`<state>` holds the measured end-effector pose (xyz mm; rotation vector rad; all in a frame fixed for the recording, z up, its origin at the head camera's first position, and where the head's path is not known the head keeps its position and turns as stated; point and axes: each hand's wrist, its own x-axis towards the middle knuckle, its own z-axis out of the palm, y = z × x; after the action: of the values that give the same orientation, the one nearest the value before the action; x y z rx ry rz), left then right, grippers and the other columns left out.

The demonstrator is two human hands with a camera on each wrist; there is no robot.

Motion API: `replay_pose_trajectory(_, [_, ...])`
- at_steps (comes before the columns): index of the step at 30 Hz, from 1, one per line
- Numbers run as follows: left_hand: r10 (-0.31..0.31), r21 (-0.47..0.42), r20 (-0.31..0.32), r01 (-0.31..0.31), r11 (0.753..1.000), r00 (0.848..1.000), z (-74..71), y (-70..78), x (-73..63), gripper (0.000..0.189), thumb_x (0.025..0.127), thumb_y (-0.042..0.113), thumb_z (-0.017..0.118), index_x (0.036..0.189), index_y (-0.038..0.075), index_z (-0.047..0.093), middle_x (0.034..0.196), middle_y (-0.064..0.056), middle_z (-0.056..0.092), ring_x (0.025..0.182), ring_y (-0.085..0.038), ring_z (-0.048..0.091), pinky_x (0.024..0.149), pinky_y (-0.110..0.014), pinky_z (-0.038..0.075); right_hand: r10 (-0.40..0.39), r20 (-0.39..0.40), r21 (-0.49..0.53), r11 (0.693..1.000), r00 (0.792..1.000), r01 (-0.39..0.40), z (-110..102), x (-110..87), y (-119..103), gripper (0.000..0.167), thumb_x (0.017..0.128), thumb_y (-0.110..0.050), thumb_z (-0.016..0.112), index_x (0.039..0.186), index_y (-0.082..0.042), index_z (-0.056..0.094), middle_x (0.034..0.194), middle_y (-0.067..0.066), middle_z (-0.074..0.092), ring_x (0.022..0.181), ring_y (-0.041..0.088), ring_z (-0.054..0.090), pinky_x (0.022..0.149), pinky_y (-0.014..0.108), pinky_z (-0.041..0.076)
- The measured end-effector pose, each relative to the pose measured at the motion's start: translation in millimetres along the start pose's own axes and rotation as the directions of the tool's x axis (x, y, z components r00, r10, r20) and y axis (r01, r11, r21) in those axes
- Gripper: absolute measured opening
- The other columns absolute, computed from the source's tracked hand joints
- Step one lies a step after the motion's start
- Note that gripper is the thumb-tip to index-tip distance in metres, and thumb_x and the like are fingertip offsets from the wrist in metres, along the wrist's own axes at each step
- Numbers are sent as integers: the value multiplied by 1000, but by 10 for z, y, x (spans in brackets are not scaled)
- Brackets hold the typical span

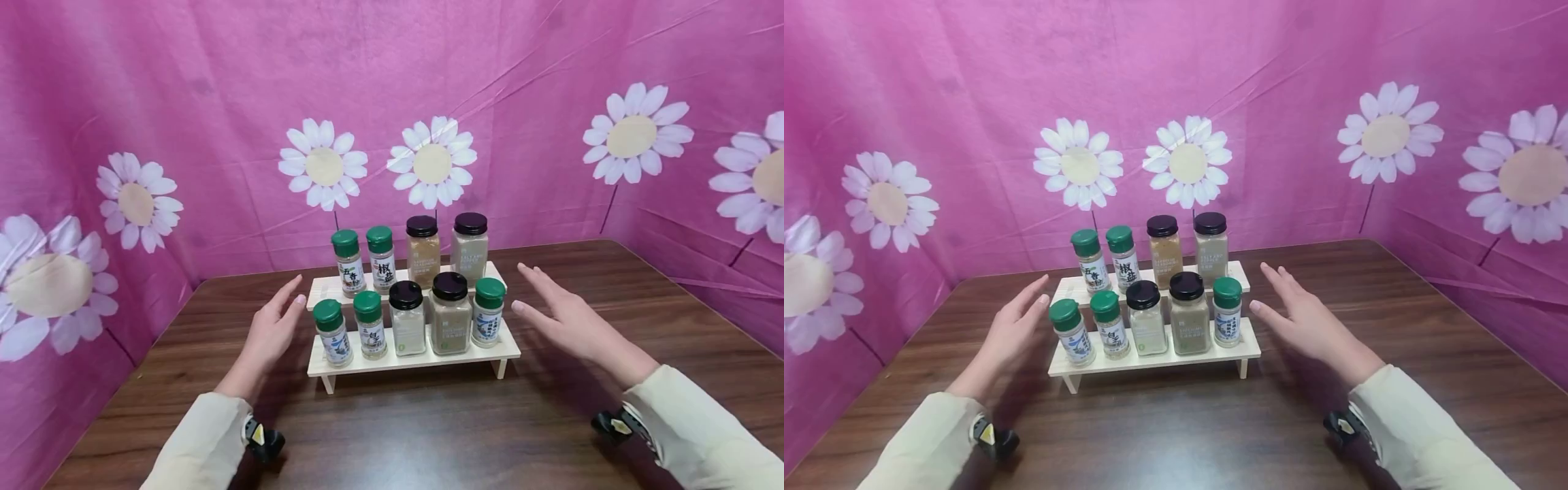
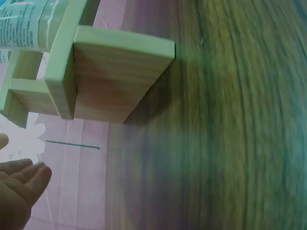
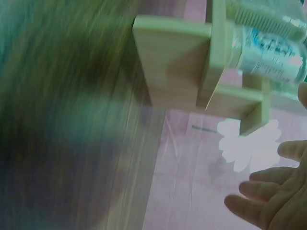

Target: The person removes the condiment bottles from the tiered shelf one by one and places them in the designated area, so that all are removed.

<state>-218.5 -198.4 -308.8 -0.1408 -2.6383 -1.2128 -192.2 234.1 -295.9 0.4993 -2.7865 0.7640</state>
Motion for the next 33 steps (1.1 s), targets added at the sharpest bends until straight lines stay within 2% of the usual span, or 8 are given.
replay_pose_trajectory(6, [-9,-187,-9,8,982,1000,67,12,15,42,98,25,44,139,14,43,134,-19,49,118,-29,49,101,-44,37,-69,-68,18,997,995,71,60,-57,-156,59,93,-32,52,144,-9,31,129,28,48,108,45,53,88,59,41])
replay_pose_trajectory(8, [-19,-255,5,20,967,1000,97,16,22,42,98,23,43,139,11,43,135,-17,48,116,-27,50,99,-41,39,-94,-83,37,995,992,97,96,-59,-197,56,93,-31,53,141,-9,35,126,26,53,105,42,56,86,57,43])
replay_pose_trajectory(11, [-29,-312,20,34,950,999,140,29,28,42,98,21,42,138,9,43,136,-15,47,116,-26,50,97,-39,43,-130,-105,80,987,986,139,157,-52,-238,51,92,-26,55,138,-10,39,122,21,58,104,36,60,85,53,46])
replay_pose_trajectory(16, [-41,-323,16,44,945,999,193,56,22,40,98,20,43,137,10,45,137,-13,48,118,-23,48,97,-39,42,-148,-119,141,976,982,164,257,-54,-282,47,91,-21,58,133,-9,41,115,16,63,101,29,62,82,48,50])
replay_pose_trajectory(26, [-39,-350,-1,37,936,999,266,82,8,39,98,16,42,136,7,46,140,-13,44,123,-25,44,101,-41,39,-74,-116,229,968,990,99,401,-87,-353,52,87,-21,63,132,-9,38,107,16,63,93,29,65,78,45,52])
replay_pose_trajectory(30, [-52,-392,4,50,919,999,298,76,8,40,99,17,41,137,8,44,140,-13,43,118,-25,47,94,-40,45,-58,-141,222,971,988,89,448,-83,-361,55,85,-21,66,130,-9,37,103,15,65,90,28,65,77,43,53])
replay_pose_trajectory(33, [-61,-448,18,63,892,998,328,59,10,40,100,19,39,139,10,42,142,-13,41,116,-26,47,93,-42,45,-52,-161,211,974,986,86,473,-76,-371,57,83,-21,68,129,-8,37,100,16,65,87,27,66,74,42,54])
